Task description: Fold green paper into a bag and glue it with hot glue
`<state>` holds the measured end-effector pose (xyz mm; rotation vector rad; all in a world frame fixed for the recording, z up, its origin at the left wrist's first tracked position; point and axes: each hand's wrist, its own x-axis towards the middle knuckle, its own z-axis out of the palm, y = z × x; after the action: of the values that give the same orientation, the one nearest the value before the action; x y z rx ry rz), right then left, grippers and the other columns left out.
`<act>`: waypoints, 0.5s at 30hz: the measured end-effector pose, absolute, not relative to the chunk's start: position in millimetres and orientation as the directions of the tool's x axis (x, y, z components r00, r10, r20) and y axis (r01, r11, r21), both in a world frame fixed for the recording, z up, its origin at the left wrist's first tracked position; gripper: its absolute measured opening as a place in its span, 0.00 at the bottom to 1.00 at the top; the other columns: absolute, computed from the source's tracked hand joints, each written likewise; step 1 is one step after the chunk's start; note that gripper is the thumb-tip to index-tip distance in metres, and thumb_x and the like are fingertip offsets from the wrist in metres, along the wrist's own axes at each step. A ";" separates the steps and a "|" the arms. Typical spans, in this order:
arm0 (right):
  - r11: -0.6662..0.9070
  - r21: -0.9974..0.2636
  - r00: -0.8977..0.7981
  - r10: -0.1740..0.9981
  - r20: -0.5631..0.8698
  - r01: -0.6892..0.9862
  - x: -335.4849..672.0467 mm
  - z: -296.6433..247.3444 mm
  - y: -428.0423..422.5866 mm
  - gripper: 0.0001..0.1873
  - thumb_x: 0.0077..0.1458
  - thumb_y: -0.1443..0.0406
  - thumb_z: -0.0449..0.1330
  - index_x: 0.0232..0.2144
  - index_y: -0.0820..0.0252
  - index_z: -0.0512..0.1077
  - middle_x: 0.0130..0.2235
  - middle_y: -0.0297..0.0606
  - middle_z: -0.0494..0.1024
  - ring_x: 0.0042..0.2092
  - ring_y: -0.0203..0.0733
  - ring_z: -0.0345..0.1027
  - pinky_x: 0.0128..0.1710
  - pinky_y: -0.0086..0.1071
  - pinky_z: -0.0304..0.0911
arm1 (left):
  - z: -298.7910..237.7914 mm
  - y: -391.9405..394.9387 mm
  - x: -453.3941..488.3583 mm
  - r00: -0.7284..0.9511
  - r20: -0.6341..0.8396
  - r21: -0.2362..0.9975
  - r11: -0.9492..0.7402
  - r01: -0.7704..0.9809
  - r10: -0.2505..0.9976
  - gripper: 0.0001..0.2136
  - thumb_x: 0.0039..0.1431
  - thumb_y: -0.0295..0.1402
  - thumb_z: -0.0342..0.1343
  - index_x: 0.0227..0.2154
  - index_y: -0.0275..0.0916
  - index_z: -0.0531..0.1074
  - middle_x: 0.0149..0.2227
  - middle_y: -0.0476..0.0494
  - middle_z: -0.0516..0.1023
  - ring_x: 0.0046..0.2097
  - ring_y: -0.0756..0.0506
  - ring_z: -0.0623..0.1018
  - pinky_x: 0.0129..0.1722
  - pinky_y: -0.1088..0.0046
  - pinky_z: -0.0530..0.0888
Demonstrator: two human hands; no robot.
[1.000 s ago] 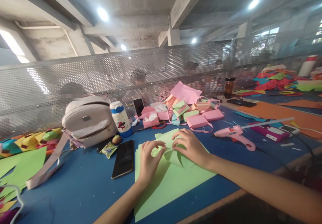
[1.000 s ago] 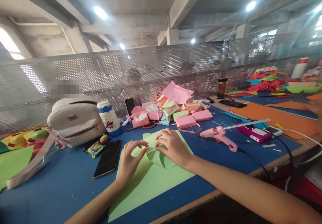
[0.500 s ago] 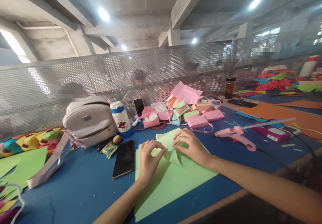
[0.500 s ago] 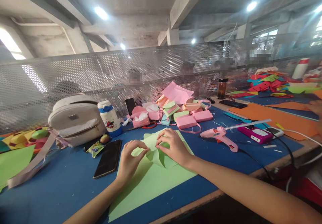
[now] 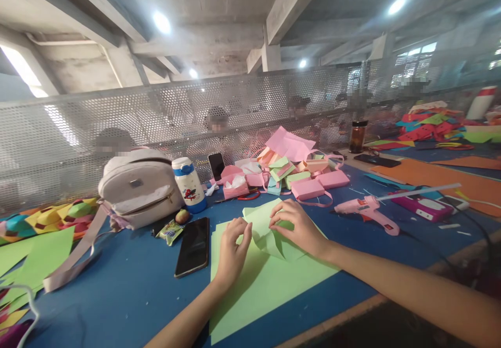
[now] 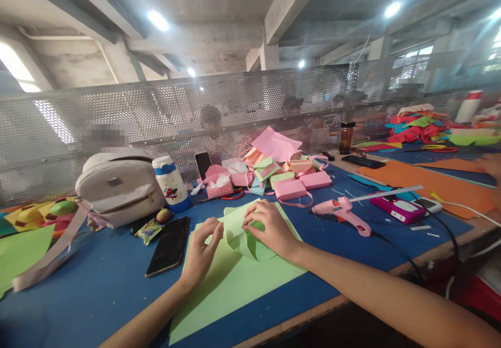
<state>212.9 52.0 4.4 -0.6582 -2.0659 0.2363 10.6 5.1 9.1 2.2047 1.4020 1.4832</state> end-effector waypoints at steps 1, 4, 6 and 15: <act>0.839 -0.410 -0.429 0.538 0.726 0.358 212.9 4.4 52.0 0.03 0.58 0.69 0.65 0.32 0.56 0.76 0.38 0.36 0.76 0.45 0.45 0.68 0.47 0.39 0.60 | 8.8 4.3 11.2 0.096 0.657 0.560 -0.569 0.602 0.748 0.19 0.68 0.37 0.47 0.19 0.41 0.61 0.23 0.50 0.65 0.28 0.47 0.66 0.33 0.72 0.64; 0.843 -0.411 -0.432 0.533 0.728 0.347 213.0 4.0 52.4 0.02 0.58 0.68 0.65 0.32 0.56 0.76 0.38 0.36 0.76 0.45 0.45 0.67 0.47 0.39 0.60 | 7.1 2.3 12.7 0.132 0.658 0.567 -0.603 0.561 0.742 0.17 0.68 0.36 0.48 0.21 0.40 0.61 0.26 0.50 0.65 0.31 0.48 0.68 0.34 0.72 0.65; 0.845 -0.414 -0.433 0.531 0.728 0.339 212.9 3.5 52.6 0.02 0.58 0.68 0.65 0.32 0.57 0.76 0.39 0.36 0.76 0.45 0.45 0.67 0.47 0.39 0.59 | 7.3 1.5 13.0 0.145 0.662 0.580 -0.626 0.522 0.735 0.16 0.68 0.35 0.48 0.23 0.40 0.60 0.29 0.49 0.66 0.33 0.48 0.68 0.35 0.73 0.65; 0.843 -0.425 -0.416 0.534 0.736 0.331 214.8 2.3 53.8 0.02 0.59 0.68 0.64 0.33 0.55 0.76 0.40 0.36 0.75 0.46 0.45 0.67 0.48 0.39 0.57 | 37.0 -34.6 22.1 0.640 0.538 0.239 -0.827 0.508 0.548 0.12 0.69 0.31 0.47 0.27 0.40 0.65 0.27 0.47 0.71 0.31 0.47 0.70 0.31 0.70 0.67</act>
<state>214.8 53.8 2.3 -0.6344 -2.0414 0.2620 22.1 -34.6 37.0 2.7852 0.8983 0.9479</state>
